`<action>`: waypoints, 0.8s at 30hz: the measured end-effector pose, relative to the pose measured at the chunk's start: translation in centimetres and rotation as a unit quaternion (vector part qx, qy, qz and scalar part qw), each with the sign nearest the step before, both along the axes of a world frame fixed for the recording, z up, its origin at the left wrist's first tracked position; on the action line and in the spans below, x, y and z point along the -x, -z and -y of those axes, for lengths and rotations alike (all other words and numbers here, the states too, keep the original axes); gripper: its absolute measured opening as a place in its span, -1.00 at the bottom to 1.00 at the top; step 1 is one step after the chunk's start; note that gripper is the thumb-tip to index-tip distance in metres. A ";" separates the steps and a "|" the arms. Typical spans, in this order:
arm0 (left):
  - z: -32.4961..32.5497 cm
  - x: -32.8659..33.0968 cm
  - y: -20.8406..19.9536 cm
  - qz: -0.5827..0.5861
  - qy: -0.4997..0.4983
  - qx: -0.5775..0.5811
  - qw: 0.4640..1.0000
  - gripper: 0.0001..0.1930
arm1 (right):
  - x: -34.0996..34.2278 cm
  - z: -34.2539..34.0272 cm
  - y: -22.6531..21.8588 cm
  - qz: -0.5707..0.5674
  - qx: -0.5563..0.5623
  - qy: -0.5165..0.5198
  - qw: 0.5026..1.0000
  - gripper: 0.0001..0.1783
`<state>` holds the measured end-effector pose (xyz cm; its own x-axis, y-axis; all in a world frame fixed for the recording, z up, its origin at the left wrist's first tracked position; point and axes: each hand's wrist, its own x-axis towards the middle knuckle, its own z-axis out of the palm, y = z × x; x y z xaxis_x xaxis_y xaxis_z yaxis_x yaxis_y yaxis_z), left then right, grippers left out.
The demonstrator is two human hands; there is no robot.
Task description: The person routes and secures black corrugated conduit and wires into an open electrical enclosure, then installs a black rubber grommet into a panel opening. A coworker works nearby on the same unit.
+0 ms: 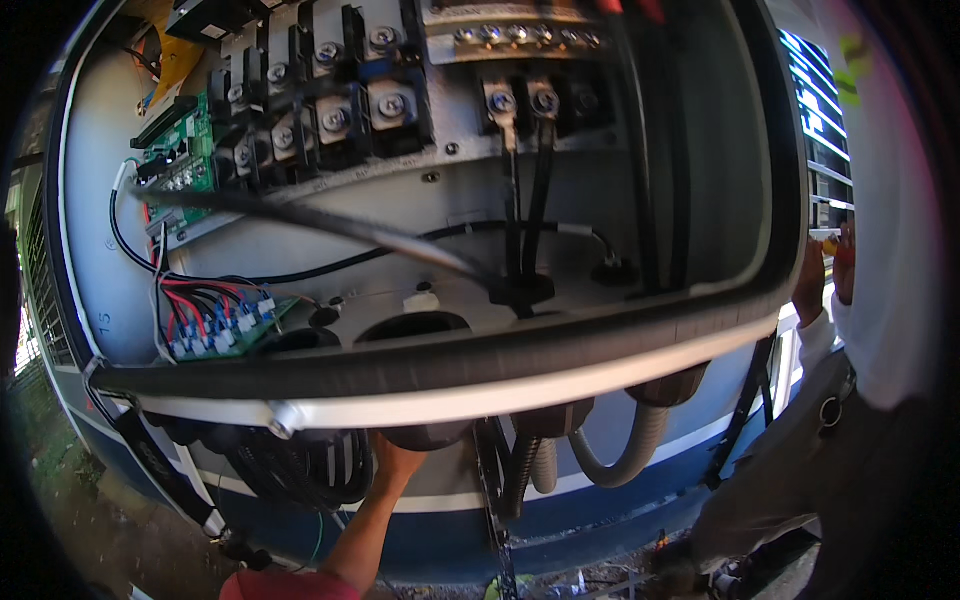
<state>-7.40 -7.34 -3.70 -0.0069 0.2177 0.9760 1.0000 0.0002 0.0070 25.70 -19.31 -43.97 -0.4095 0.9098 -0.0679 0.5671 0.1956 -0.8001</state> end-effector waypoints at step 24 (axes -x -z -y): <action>15.5 -9.0 7.0 0.193 0.141 0.555 0.796 -0.29 | -2.1 9.9 -28.7 -0.314 0.125 0.171 0.926 -0.74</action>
